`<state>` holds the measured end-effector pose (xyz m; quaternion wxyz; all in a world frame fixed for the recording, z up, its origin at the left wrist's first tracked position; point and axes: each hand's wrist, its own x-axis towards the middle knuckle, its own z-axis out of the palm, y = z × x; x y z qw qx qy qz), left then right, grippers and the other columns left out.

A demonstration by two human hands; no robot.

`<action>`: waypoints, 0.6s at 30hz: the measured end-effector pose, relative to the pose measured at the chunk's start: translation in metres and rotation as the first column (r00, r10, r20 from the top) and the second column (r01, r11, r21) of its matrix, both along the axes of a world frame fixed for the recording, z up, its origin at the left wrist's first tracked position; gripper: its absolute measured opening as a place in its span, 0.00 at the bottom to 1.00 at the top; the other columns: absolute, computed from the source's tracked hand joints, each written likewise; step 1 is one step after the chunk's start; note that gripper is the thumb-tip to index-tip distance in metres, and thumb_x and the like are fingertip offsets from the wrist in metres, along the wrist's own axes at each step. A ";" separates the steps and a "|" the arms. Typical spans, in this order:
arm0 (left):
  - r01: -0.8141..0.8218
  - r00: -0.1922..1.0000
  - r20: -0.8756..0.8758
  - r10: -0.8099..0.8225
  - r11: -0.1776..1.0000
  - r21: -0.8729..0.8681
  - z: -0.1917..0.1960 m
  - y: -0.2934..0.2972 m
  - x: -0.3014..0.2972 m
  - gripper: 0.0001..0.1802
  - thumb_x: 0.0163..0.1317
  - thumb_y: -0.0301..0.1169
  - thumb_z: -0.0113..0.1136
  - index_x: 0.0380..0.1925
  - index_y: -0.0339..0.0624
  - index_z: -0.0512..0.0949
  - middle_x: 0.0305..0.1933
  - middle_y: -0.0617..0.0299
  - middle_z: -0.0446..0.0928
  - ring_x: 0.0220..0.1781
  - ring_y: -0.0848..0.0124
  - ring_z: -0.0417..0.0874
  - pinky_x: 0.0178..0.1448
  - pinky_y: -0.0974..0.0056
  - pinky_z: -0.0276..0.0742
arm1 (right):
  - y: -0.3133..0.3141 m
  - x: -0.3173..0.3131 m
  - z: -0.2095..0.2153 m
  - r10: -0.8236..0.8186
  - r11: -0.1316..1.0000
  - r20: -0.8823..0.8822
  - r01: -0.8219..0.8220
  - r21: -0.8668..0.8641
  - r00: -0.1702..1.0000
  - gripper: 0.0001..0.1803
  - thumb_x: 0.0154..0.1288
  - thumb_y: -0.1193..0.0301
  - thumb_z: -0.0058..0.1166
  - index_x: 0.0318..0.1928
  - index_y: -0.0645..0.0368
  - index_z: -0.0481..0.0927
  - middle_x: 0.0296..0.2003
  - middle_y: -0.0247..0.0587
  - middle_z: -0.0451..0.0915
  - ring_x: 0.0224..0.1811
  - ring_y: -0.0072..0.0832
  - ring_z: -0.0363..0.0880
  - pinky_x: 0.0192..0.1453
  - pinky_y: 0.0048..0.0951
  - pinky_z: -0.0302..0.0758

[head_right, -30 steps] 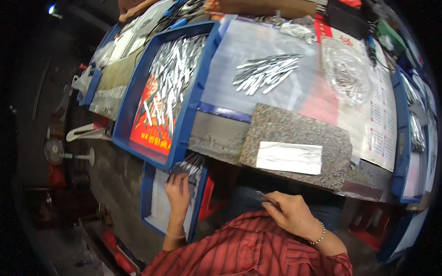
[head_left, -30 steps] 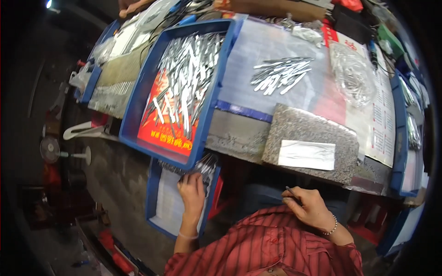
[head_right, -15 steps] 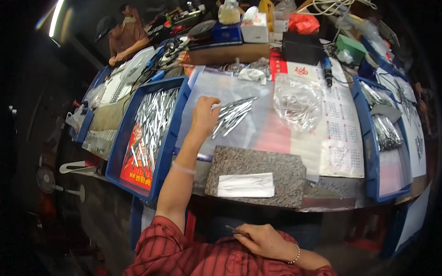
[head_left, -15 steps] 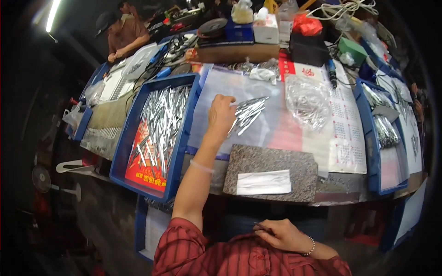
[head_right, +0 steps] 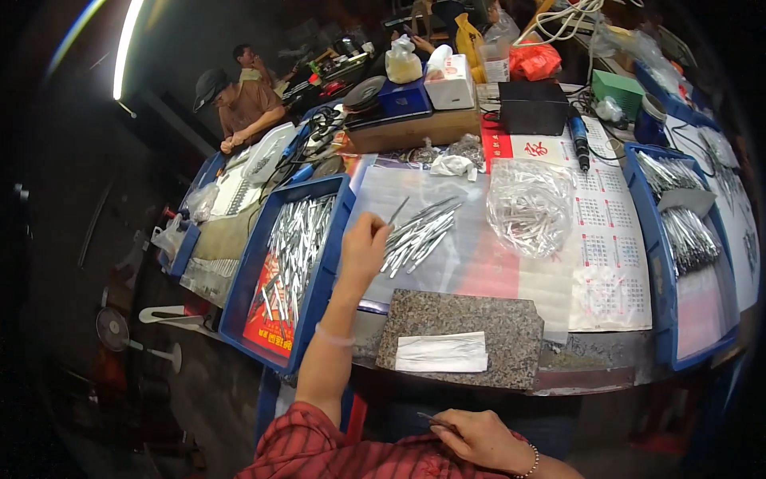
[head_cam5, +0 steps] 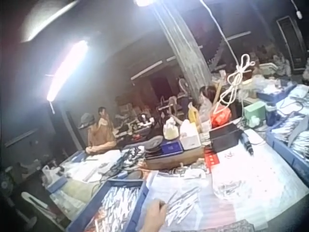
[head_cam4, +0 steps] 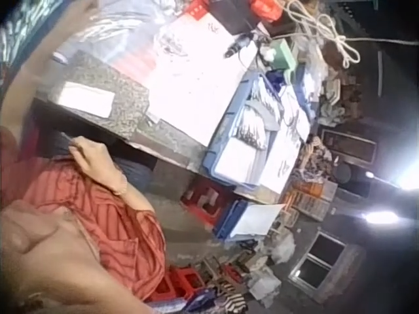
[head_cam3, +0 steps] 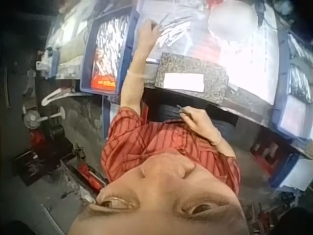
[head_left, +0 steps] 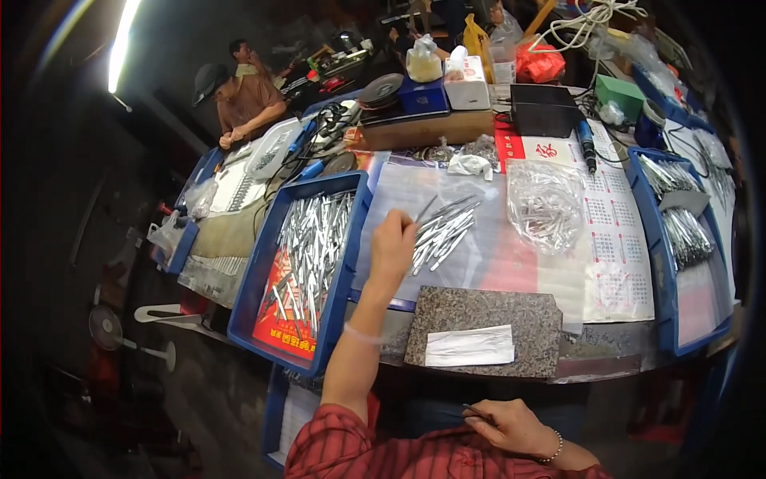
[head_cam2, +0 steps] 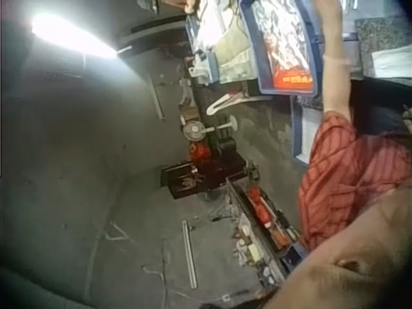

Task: Manually pick and apply adhesive or sealant to small metal components at a workbench.

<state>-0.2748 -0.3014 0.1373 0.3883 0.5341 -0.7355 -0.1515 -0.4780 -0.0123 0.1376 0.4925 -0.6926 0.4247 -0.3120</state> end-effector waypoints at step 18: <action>0.483 0.744 -0.624 -0.240 0.838 0.253 0.028 0.226 -0.009 0.08 0.55 0.13 0.59 0.34 0.33 0.77 0.34 0.58 0.78 0.36 0.73 0.77 0.40 0.71 0.72 | -0.038 -0.016 0.030 -0.398 0.891 0.469 0.212 0.401 0.788 0.07 0.67 0.75 0.57 0.43 0.65 0.79 0.30 0.35 0.83 0.27 0.14 0.77 0.30 0.16 0.72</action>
